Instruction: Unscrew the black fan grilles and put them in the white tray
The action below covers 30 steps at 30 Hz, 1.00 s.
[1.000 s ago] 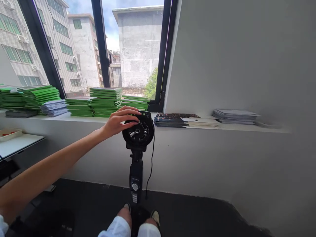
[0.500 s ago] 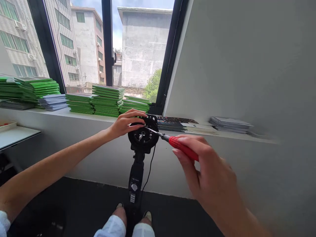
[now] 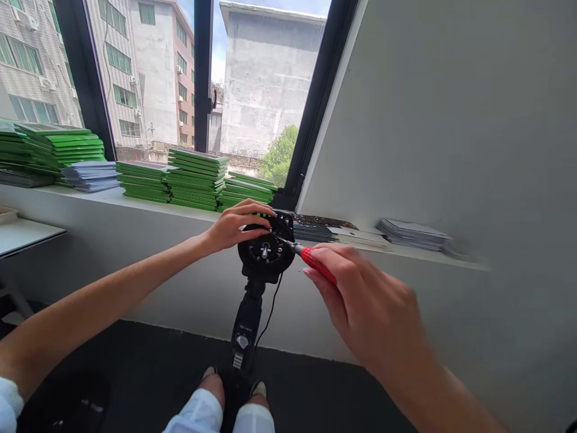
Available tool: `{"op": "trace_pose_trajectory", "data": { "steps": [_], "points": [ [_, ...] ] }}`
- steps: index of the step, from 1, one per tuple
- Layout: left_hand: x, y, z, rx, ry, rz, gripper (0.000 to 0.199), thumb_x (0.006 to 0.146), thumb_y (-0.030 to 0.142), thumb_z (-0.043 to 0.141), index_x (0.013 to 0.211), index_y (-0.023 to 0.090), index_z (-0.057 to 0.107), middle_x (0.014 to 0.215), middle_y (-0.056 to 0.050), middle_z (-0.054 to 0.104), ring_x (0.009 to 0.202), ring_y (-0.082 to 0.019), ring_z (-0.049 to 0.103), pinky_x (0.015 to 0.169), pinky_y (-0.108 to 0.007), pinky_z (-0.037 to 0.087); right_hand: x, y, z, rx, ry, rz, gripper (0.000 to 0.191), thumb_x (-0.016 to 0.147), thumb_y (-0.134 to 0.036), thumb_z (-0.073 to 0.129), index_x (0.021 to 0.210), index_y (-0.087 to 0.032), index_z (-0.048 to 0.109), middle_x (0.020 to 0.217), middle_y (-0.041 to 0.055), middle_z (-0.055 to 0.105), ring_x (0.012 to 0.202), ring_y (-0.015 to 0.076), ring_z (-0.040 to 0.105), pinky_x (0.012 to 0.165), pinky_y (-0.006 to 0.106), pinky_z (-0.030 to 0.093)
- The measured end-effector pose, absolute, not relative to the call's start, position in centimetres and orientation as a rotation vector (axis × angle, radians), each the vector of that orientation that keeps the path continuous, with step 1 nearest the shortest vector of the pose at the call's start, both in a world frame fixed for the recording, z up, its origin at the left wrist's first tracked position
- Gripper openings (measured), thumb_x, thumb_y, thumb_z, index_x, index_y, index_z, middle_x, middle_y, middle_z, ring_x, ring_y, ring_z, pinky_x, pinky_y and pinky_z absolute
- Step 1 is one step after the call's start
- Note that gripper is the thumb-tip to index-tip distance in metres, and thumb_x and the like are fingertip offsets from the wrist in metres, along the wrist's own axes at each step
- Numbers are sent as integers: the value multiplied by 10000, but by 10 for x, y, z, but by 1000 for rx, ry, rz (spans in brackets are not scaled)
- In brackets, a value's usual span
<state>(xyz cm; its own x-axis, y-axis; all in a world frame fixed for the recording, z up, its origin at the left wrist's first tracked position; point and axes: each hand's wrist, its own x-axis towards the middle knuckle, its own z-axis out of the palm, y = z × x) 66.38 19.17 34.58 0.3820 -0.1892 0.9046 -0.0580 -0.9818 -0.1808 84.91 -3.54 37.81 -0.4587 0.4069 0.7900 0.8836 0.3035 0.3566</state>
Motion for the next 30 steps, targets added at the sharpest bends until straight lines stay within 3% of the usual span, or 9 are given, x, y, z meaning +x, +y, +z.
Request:
{"op": "trace_pose_trajectory", "data": {
  "steps": [9,13,15,17,19,23,25,28,30],
  "points": [
    [664,194,345,-2547,149,-1608,151,971,300,626,984,200,738,1178,-90,745,1165,-210,667,1024,-423,571,844,-34,385,-1130,-2018,-1150,195,992,-198,561,1183,-174,589,1066,25,750,937,117,717,699,205,490],
    [665,195,345,-2522,169,-1603,154,974,293,620,991,194,737,1173,-91,747,1151,-210,668,1018,-414,570,840,-36,394,-1108,-2040,-1294,155,1011,-239,531,1141,-174,585,1029,21,755,823,110,716,642,213,462],
    [666,196,345,-2507,174,-1593,156,977,291,615,995,197,738,1167,-85,750,1145,-213,668,1012,-409,571,833,-38,403,-1145,-2011,-1480,177,1014,-323,528,1045,-165,600,775,-7,723,590,96,645,513,217,392],
    [666,197,344,-2512,174,-1576,159,979,294,611,1005,203,739,1170,-82,749,1153,-220,662,1011,-410,570,823,-39,415,-1266,-1927,-1701,327,1003,-458,507,892,-168,609,484,-51,536,383,92,470,407,232,263],
    [666,199,344,-2530,170,-1577,166,980,302,608,1013,209,741,1180,-85,744,1162,-229,653,1011,-418,568,812,-37,426,-1433,-1863,-1817,456,994,-562,446,788,-184,596,375,-57,389,324,109,369,392,244,173],
    [667,205,341,-2569,156,-1630,162,977,299,611,1031,215,739,1241,-101,710,1189,-238,629,1026,-441,554,790,-29,444,-1799,-2040,-1482,308,983,-441,446,1044,-184,605,491,-24,575,375,129,442,431,241,210],
    [669,207,338,-2583,154,-1669,158,971,303,621,1039,221,738,1284,-106,682,1225,-246,605,1053,-461,535,781,-26,452,-1916,-2079,-1422,331,991,-431,423,1127,-179,588,522,-7,604,391,138,459,440,249,215],
    [673,206,331,-2644,143,-1790,179,957,322,639,1087,236,726,1405,-109,599,1314,-259,551,1107,-474,494,771,-24,461,-2016,-2009,-1580,460,1011,-537,327,981,-188,626,485,33,566,430,178,495,457,277,215],
    [676,202,324,-2741,58,-1944,329,921,329,679,1240,251,663,1533,-112,481,1417,-285,461,1168,-489,432,769,-24,466,-2024,-2036,-1533,437,1005,-526,334,953,-197,618,498,33,571,452,182,509,468,281,239]
  ]
}}
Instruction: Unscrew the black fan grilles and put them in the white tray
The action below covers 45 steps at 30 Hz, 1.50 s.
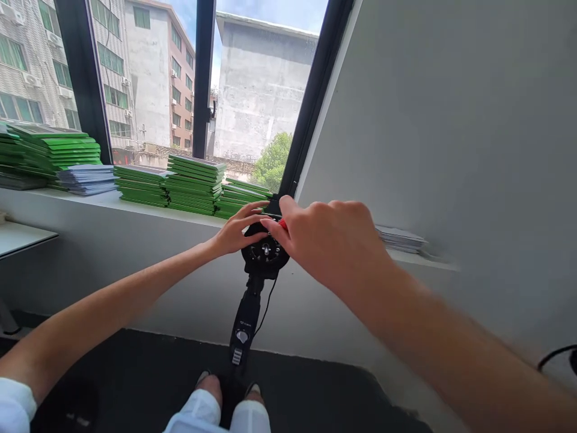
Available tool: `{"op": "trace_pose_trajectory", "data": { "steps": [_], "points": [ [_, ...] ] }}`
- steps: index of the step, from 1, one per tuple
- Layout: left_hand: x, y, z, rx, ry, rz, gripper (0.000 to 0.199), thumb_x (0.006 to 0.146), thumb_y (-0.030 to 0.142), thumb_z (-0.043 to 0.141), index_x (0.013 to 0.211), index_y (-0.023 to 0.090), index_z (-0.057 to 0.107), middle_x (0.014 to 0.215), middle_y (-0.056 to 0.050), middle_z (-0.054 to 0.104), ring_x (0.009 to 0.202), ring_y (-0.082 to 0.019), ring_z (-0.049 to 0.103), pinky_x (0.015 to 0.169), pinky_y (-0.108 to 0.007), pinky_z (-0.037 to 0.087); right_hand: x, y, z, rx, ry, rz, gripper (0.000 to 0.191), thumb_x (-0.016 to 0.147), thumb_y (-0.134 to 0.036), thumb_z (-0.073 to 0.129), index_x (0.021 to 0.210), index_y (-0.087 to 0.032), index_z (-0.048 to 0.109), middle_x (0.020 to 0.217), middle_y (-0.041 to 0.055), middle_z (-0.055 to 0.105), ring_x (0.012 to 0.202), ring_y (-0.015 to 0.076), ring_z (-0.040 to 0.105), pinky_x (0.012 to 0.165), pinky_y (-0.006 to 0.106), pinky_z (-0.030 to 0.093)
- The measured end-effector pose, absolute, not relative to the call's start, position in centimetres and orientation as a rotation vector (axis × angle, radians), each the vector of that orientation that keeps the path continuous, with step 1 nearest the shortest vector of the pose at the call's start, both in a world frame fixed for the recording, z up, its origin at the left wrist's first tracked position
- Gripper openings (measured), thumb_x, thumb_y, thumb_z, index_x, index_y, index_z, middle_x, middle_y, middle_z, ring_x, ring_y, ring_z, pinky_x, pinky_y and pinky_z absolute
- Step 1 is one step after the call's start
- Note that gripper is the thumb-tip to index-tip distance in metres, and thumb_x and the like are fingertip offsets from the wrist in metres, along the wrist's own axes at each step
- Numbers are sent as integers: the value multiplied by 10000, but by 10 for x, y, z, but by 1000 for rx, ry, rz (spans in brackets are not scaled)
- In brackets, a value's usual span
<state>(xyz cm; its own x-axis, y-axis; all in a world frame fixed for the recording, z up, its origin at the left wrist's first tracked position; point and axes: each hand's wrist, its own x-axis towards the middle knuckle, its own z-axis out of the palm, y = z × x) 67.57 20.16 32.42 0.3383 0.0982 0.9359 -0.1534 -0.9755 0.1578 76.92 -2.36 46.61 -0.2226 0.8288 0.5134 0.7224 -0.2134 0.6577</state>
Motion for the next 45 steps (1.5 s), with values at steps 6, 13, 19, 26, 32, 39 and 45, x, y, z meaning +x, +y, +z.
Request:
{"op": "trace_pose_trajectory", "data": {
  "steps": [6,13,19,26,32,39,45],
  "points": [
    [681,185,318,1846,83,1173,723,885,330,620,1536,250,315,1357,-101,622,1269,-286,582,1121,-477,454,779,-20,470,1928,2242,1078,271,952,-404,417,1121,-213,509,670,-9,677,482,132,515,492,260,303],
    [692,186,323,1852,141,1235,444,919,460,577,1291,225,516,1130,-42,655,1075,-230,611,1008,-368,481,795,-23,462,1763,2425,1081,232,1015,-427,343,990,-252,494,668,-33,668,459,117,496,448,246,256],
    [691,186,328,1995,157,1293,340,971,424,509,1245,229,553,1134,-29,659,1078,-214,596,997,-341,468,787,-32,472,1921,1996,1159,404,1005,-535,328,1047,-202,553,515,2,585,413,180,493,447,298,287],
    [690,186,331,2045,116,1292,350,983,415,490,1269,224,552,1219,-38,655,1166,-226,581,1053,-352,447,780,-33,469,1823,2168,1081,337,985,-413,362,1181,-196,531,572,-5,630,402,144,461,453,276,263],
    [691,185,329,2045,134,1321,320,985,390,485,1248,224,560,1180,-33,665,1135,-220,592,1041,-345,452,770,-36,475,1886,1790,1330,413,981,-535,370,946,-209,621,497,43,569,440,194,481,472,294,238],
    [692,185,330,2038,155,1332,309,989,378,486,1249,236,573,1214,-28,666,1183,-227,583,1075,-353,441,765,-35,474,1812,1841,1327,469,1008,-528,303,970,-202,638,495,45,567,438,193,483,473,299,236],
    [692,187,327,2024,166,1340,324,987,388,490,1263,236,566,1196,-29,681,1170,-228,591,1078,-362,441,764,-37,465,1660,1968,1240,383,1014,-404,358,1244,-179,564,518,7,589,432,171,493,466,266,215]
  ]
}}
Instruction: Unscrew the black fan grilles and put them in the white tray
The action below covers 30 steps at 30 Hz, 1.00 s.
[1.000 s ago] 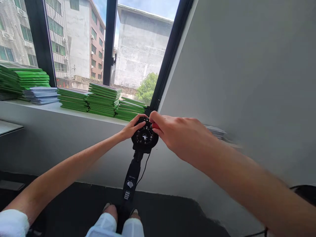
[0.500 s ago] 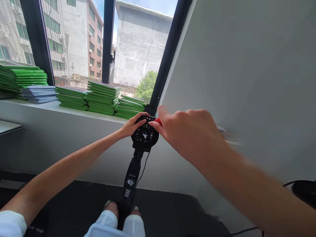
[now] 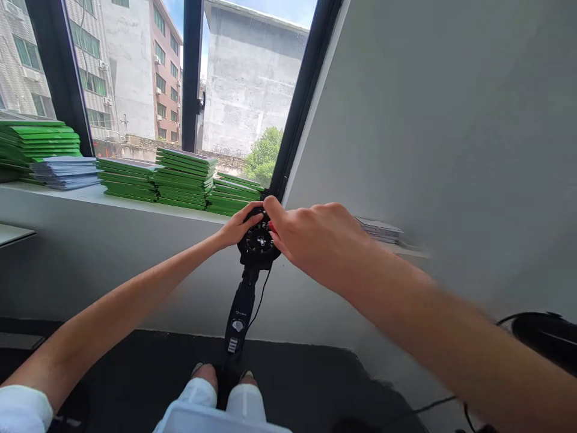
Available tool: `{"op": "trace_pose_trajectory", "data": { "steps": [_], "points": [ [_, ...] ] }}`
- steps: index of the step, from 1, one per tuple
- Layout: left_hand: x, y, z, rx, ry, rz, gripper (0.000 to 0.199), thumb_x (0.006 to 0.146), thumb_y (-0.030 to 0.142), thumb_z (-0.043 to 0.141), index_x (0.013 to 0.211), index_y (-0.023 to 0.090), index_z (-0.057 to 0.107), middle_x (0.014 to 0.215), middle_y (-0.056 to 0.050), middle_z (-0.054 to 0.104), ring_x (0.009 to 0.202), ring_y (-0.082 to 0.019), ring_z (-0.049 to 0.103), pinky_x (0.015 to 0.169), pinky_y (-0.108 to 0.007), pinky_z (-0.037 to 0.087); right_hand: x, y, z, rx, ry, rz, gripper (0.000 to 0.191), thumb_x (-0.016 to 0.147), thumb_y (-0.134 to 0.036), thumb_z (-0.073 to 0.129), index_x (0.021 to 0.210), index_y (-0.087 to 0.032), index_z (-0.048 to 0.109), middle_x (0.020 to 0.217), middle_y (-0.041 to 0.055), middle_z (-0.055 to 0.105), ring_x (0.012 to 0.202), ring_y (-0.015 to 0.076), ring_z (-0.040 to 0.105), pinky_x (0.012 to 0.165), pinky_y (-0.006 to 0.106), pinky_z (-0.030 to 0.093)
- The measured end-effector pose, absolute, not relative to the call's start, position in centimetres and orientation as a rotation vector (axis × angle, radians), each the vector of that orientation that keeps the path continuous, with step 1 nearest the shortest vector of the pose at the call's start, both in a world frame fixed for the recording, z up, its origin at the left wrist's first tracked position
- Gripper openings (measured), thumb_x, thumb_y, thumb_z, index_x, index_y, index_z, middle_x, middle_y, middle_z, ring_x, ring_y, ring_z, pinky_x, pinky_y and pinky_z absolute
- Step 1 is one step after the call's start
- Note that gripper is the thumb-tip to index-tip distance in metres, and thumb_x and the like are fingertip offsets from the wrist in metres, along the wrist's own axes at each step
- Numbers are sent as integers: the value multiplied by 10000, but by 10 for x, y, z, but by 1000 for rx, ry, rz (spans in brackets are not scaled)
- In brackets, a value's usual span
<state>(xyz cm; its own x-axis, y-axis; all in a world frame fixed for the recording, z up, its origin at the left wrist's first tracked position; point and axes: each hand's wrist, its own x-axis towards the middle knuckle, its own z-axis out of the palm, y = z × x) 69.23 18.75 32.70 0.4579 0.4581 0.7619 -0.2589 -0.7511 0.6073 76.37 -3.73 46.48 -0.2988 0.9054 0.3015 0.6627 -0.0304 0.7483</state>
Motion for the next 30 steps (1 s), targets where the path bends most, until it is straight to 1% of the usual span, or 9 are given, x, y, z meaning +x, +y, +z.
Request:
{"op": "trace_pose_trajectory", "data": {
  "steps": [6,12,15,17,20,22,26,28,30],
  "points": [
    [693,186,327,2003,204,1357,318,979,384,499,1251,235,572,1200,-35,677,1187,-235,587,1096,-373,428,766,-39,454,1613,2027,1401,371,1050,-380,298,1215,-202,578,575,-2,598,453,144,516,456,248,178],
    [690,182,329,2008,230,1326,313,982,381,484,1251,242,564,1161,-29,680,1108,-222,612,1049,-368,457,763,-42,458,1788,1856,1402,540,1015,-554,263,882,-181,631,467,18,510,412,154,442,474,267,185],
    [690,183,329,2016,218,1344,315,981,387,484,1248,239,561,1149,-25,684,1095,-213,614,1034,-351,460,763,-43,458,1782,2039,1201,352,983,-418,370,1102,-172,592,551,-8,597,427,135,455,475,246,208],
    [690,184,328,2027,221,1353,314,980,386,485,1248,239,560,1162,-24,684,1124,-214,608,1048,-347,451,762,-44,457,1770,2055,1200,364,993,-393,370,1177,-151,570,558,-2,605,432,139,467,472,249,205],
    [690,185,326,2034,230,1356,324,982,397,482,1253,234,558,1188,-32,681,1165,-221,596,1068,-350,439,759,-46,457,1784,1921,1377,518,1039,-485,245,1040,-146,637,494,41,559,446,177,492,488,284,197],
    [690,184,324,2033,228,1349,342,982,417,482,1262,233,552,1188,-37,681,1165,-221,597,1068,-350,440,758,-47,456,1796,1950,1390,514,1036,-489,254,1030,-155,645,512,53,582,472,189,518,497,290,208],
    [689,182,321,2030,210,1345,356,977,429,490,1267,229,542,1142,-34,685,1095,-208,611,1042,-346,453,757,-49,456,1767,2126,1286,418,1010,-369,364,1316,-137,527,635,43,678,505,179,554,489,283,233],
    [688,181,321,2021,210,1358,349,973,420,494,1257,222,545,1149,-40,682,1081,-205,610,1036,-344,453,756,-50,457,1772,2059,1325,432,1038,-373,302,1270,-124,567,606,63,661,525,190,576,505,289,236],
    [687,180,321,2020,221,1361,347,973,412,492,1258,220,544,1173,-47,677,1093,-207,607,1036,-340,452,755,-50,459,1823,1973,1358,481,1049,-412,248,1115,-137,638,570,81,635,548,203,593,524,295,238]
  ]
}}
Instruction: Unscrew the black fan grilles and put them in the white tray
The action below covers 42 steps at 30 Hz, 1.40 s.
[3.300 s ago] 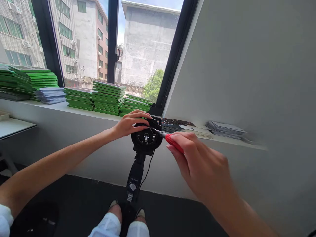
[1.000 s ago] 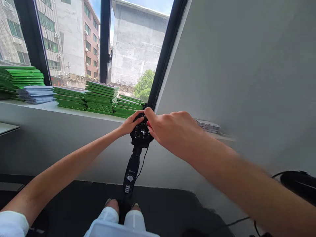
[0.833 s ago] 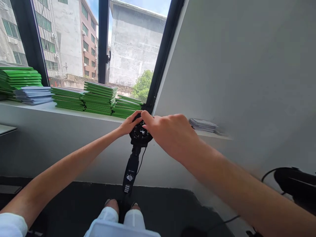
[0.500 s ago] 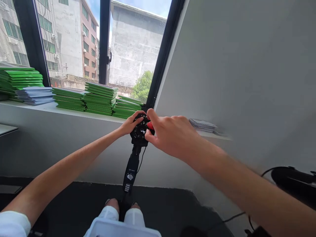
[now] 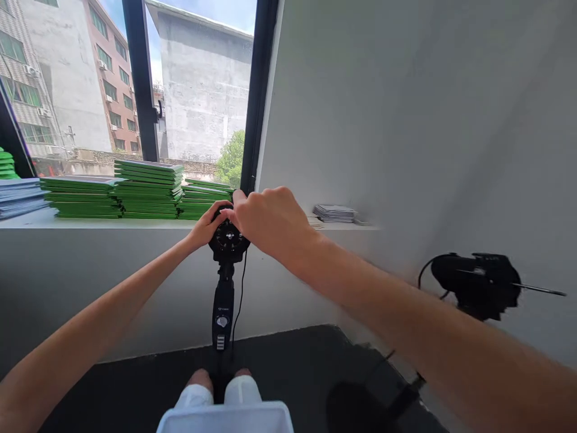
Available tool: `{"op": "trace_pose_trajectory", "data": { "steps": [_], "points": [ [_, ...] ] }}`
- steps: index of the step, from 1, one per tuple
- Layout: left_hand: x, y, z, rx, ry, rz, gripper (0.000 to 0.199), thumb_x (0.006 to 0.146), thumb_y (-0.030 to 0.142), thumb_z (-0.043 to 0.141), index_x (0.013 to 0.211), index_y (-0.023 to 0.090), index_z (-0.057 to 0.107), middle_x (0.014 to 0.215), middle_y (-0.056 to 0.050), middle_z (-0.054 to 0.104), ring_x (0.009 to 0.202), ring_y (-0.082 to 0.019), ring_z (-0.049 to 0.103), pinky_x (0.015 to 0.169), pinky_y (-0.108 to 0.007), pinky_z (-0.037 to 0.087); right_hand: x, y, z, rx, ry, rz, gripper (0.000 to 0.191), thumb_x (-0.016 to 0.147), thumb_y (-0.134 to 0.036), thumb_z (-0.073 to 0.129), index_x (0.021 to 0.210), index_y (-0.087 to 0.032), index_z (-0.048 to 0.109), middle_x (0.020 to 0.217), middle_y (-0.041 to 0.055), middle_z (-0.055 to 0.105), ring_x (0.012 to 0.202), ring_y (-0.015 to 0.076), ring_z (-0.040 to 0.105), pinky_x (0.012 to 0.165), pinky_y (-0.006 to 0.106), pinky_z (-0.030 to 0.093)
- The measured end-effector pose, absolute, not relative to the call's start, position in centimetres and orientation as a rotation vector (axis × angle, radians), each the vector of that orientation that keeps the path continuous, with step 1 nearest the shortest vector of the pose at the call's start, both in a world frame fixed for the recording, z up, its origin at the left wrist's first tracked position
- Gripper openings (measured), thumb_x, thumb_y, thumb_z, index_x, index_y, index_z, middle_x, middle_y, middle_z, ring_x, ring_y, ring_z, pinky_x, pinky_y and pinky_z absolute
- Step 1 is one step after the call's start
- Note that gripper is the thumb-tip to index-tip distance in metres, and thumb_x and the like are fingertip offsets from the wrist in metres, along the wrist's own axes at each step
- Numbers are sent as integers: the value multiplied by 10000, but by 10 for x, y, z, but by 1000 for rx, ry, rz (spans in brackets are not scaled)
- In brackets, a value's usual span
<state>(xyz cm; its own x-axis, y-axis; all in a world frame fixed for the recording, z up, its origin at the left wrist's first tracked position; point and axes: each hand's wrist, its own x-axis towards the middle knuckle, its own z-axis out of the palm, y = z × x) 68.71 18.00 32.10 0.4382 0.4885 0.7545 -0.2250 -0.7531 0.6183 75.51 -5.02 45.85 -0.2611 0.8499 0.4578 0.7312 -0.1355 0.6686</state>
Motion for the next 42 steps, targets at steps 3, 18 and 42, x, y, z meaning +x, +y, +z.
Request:
{"op": "trace_pose_trajectory", "data": {
  "steps": [3,18,42],
  "points": [
    [686,181,322,2041,234,1347,347,977,413,482,1265,227,535,1194,-45,673,1125,-207,602,1042,-332,449,756,-49,461,1880,2058,1227,390,1012,-391,342,1184,-150,596,673,73,696,571,193,605,522,287,245],
    [689,189,326,2028,211,1372,328,986,397,482,1257,218,532,1204,-51,659,1168,-213,584,1076,-349,432,763,-42,459,1928,1987,1261,479,1031,-449,269,1128,-138,620,575,77,630,521,199,562,521,289,245],
    [685,188,327,2048,204,1395,291,1003,363,488,1253,225,541,1231,-46,670,1228,-234,579,1092,-352,435,767,-38,466,2079,2006,1044,457,970,-500,368,1214,-184,589,662,61,678,534,192,555,561,312,312]
  ]
}}
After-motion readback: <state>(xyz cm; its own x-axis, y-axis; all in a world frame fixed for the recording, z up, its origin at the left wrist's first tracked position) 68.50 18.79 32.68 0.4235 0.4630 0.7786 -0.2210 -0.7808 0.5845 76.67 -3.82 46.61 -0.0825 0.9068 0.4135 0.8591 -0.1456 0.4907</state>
